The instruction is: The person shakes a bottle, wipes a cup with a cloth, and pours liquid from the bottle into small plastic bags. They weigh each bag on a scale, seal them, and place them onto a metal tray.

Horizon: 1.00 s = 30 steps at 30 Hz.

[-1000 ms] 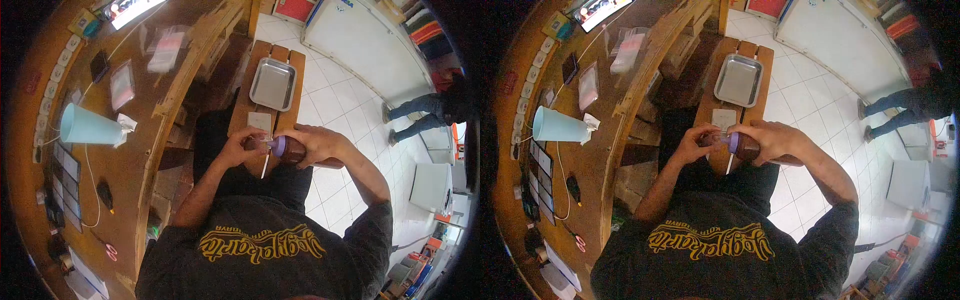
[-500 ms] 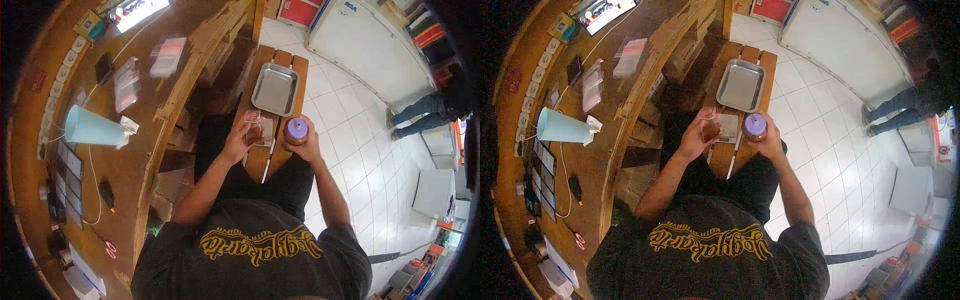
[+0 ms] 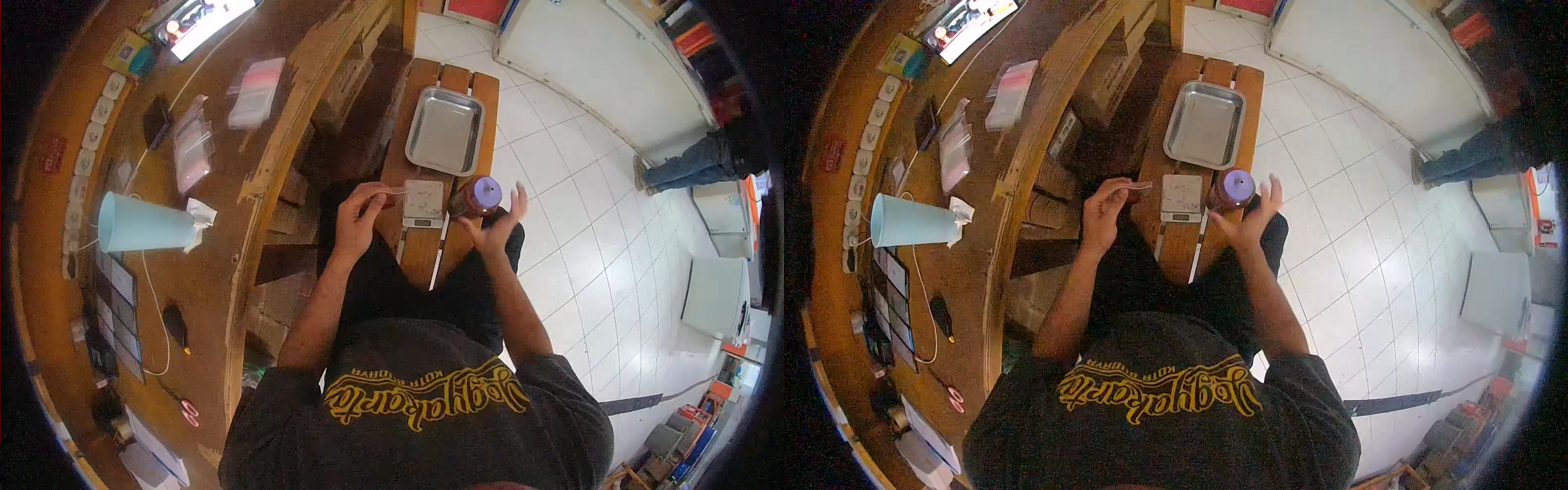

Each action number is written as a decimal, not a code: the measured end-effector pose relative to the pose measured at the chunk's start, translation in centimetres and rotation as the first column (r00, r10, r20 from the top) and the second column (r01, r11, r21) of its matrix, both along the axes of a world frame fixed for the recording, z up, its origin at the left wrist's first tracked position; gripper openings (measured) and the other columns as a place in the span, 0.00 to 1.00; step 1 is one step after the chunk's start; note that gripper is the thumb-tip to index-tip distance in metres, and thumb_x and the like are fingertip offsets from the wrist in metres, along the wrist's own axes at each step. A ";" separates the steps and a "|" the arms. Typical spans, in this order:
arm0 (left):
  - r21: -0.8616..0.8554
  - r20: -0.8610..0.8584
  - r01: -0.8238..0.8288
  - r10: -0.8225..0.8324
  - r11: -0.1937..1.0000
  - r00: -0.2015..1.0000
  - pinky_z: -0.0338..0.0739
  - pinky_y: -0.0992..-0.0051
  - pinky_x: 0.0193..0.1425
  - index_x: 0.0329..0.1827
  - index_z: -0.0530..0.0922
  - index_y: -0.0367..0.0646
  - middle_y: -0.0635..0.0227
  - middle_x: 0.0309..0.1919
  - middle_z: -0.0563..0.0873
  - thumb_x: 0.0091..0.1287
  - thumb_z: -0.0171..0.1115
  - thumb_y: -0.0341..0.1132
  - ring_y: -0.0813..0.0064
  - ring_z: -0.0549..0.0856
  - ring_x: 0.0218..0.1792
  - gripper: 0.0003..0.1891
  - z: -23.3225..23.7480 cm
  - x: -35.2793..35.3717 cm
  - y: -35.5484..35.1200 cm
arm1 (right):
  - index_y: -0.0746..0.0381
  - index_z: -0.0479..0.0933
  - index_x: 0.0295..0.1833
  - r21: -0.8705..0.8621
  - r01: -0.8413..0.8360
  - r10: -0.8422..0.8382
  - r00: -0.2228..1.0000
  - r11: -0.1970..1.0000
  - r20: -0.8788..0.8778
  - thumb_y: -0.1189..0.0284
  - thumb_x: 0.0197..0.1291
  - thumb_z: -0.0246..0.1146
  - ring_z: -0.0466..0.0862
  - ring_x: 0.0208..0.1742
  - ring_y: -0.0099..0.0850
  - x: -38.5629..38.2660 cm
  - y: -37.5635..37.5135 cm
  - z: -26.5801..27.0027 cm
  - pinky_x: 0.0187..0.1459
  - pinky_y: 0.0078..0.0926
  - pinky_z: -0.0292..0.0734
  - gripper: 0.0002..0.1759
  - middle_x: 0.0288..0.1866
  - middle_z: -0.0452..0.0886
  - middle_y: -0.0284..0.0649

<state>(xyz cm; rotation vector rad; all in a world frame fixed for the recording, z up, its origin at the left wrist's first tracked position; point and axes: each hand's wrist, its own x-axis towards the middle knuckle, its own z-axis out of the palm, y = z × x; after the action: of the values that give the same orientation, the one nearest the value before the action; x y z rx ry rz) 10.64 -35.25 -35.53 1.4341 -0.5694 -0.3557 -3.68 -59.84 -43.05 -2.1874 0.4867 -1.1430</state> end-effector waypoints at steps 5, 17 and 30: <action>0.049 -0.051 -0.062 0.064 0.997 0.997 0.77 0.74 0.59 0.54 0.84 0.38 0.62 0.49 0.88 0.77 0.58 0.35 0.75 0.84 0.52 0.12 0.4 0.0 1.7 | 0.46 0.65 0.73 -0.191 -0.441 0.210 0.708 0.877 -0.674 0.62 0.61 0.67 0.86 0.44 0.49 -0.9 8.1 -1.6 0.47 0.48 0.80 0.35 0.45 0.82 0.48; 0.034 -0.175 -0.069 0.074 0.997 0.982 0.76 0.70 0.62 0.53 0.84 0.37 0.63 0.48 0.88 0.79 0.55 0.37 0.73 0.85 0.53 0.14 -2.3 -1.0 3.3 | 0.42 0.66 0.74 0.148 -0.348 0.296 0.422 0.926 -0.857 0.57 0.72 0.52 0.87 0.38 0.54 1.0 9.7 -6.4 0.37 0.53 0.84 0.25 0.36 0.86 0.53; 0.206 -0.147 0.148 -0.119 0.967 0.982 0.80 0.72 0.55 0.50 0.83 0.35 0.64 0.44 0.89 0.75 0.60 0.31 0.74 0.87 0.47 0.09 -3.8 -0.6 -1.0 | 0.63 0.80 0.53 0.345 -0.160 0.253 0.936 0.925 -0.243 0.77 0.62 0.65 0.81 0.29 0.30 0.3 7.3 -0.5 0.29 0.29 0.75 0.13 0.37 0.82 0.42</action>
<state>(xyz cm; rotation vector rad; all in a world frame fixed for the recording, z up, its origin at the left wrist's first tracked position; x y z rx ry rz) 9.99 -36.22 -39.36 1.5699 -0.5321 -0.6323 -3.36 -52.50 -43.57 -2.0608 0.5056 -0.5888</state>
